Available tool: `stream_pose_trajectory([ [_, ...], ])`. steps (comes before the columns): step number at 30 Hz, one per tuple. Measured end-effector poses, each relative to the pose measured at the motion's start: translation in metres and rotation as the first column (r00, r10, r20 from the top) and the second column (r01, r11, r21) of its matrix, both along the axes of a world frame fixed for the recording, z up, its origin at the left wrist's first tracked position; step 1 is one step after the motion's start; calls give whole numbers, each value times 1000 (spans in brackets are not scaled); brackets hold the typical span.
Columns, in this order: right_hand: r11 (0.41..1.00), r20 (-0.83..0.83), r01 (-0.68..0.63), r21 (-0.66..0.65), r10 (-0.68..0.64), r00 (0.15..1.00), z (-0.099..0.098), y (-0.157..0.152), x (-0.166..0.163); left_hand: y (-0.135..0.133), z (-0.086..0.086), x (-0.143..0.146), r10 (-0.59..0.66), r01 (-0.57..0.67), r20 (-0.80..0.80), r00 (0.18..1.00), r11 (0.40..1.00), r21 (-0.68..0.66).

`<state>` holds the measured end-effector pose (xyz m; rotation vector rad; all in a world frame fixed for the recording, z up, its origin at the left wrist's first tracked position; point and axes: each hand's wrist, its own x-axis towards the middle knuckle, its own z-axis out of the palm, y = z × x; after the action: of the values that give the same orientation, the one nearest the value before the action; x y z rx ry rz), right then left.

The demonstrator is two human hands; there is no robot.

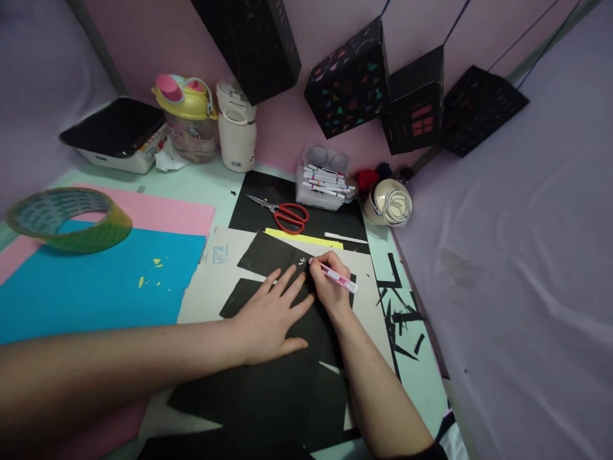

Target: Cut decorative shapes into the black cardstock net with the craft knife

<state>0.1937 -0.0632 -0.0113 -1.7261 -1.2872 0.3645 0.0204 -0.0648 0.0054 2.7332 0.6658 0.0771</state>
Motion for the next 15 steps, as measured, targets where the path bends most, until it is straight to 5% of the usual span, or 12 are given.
stream_pose_trajectory([
  [15,998,-55,10,-66,-13,998,6,1,-2,0,-2,0,3,-3,3,1000,1000,5],
])
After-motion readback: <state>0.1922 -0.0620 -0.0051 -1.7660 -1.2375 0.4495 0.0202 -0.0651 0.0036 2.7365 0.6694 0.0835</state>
